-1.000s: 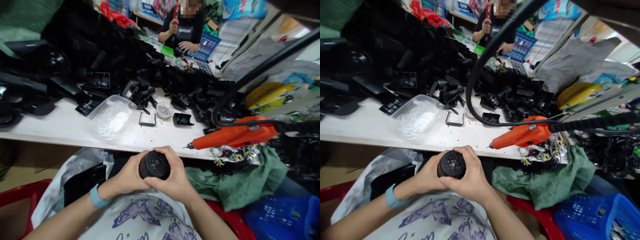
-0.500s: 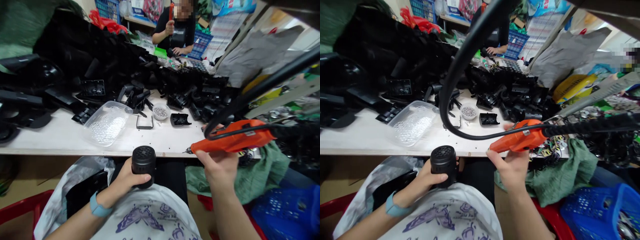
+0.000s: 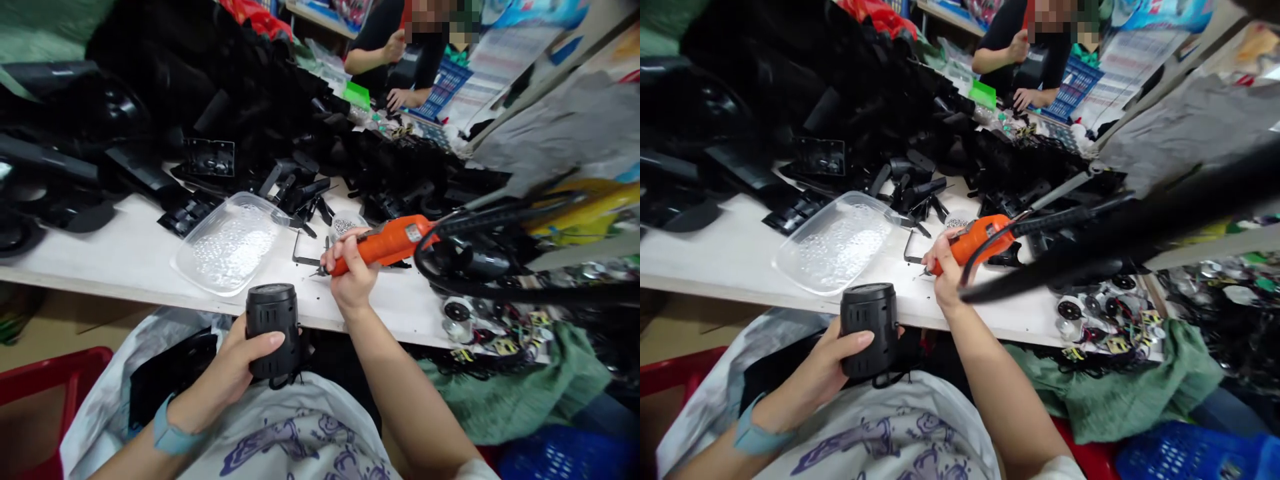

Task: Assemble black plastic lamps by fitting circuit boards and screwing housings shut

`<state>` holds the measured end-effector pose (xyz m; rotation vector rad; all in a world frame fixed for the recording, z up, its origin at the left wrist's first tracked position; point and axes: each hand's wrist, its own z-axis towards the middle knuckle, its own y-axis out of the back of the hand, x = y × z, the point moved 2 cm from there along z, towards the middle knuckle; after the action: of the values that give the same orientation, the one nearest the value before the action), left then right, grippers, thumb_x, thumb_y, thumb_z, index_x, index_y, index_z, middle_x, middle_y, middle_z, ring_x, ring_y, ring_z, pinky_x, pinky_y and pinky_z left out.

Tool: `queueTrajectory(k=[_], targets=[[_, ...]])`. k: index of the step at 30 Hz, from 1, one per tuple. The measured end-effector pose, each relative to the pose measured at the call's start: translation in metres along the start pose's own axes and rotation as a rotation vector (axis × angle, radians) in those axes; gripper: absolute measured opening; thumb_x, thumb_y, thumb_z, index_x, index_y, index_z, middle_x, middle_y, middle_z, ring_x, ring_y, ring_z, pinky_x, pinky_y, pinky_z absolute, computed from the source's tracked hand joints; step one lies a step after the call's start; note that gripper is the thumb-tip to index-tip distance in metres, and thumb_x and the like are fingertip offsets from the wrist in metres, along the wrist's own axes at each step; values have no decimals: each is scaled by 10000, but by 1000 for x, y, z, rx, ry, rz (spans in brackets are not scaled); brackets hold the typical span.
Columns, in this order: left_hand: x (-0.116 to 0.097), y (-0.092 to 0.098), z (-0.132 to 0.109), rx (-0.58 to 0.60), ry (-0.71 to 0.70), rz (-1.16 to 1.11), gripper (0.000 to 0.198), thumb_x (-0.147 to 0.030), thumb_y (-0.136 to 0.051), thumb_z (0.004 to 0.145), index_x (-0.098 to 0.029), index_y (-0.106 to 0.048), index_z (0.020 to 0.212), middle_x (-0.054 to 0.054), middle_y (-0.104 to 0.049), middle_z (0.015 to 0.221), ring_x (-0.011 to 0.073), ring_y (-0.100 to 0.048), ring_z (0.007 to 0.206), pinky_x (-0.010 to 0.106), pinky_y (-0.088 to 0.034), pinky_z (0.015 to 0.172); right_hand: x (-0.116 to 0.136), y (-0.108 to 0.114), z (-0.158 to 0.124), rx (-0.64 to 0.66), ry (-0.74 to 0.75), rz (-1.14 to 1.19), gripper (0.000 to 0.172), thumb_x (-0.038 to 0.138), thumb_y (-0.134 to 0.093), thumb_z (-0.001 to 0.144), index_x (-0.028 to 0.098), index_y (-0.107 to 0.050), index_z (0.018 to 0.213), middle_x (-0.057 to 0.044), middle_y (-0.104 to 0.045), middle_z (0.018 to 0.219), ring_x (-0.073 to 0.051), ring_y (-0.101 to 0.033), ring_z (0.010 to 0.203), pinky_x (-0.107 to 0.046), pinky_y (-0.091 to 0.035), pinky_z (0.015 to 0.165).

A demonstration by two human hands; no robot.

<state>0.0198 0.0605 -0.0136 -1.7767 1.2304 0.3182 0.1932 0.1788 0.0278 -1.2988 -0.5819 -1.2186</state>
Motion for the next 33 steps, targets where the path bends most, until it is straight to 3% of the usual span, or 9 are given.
queueTrajectory(k=[3,6,14,18,26,33], targets=[[-2,-2,0,-73,16,5,535,-375,-922,659,-151,-724,1103,126,-807,981,285,-758,864,357,-622,745,-14,-4,3,32,-30,-5,297,434,-770,871,238,-549,902,93,-493,620,-82,-452,418,-271,-481,478],[-5,-6,0,-140,26,-23,577,-380,-933,640,-153,-698,1115,87,-784,907,261,-751,803,339,-615,712,-6,-4,0,67,-17,19,242,401,-741,898,235,-566,918,91,-490,619,-81,-452,425,-261,-471,478],[-2,-17,3,-49,25,-59,426,-372,-867,755,-176,-668,1076,38,-740,808,244,-749,761,329,-599,695,73,-15,-19,117,104,37,258,490,-699,903,249,-609,876,66,-463,633,-86,-394,403,-254,-427,434],[1,-20,4,-53,13,-53,433,-354,-878,732,-181,-671,1070,36,-743,839,230,-729,741,333,-593,692,94,-18,-28,154,65,46,292,541,-681,904,261,-605,868,69,-429,616,-84,-349,371,-249,-393,401],[5,-18,2,-46,-98,93,518,-346,-891,729,-186,-668,1169,48,-730,979,221,-673,867,322,-569,760,94,-12,-30,220,-8,142,275,501,-644,954,231,-605,918,77,-453,632,-69,-379,393,-243,-441,437],[6,-21,3,-54,-104,129,570,-377,-913,681,-183,-674,1161,45,-719,949,234,-651,854,332,-547,748,91,-11,-31,186,-21,106,299,526,-666,941,239,-588,905,81,-452,626,-73,-386,395,-240,-447,432]])
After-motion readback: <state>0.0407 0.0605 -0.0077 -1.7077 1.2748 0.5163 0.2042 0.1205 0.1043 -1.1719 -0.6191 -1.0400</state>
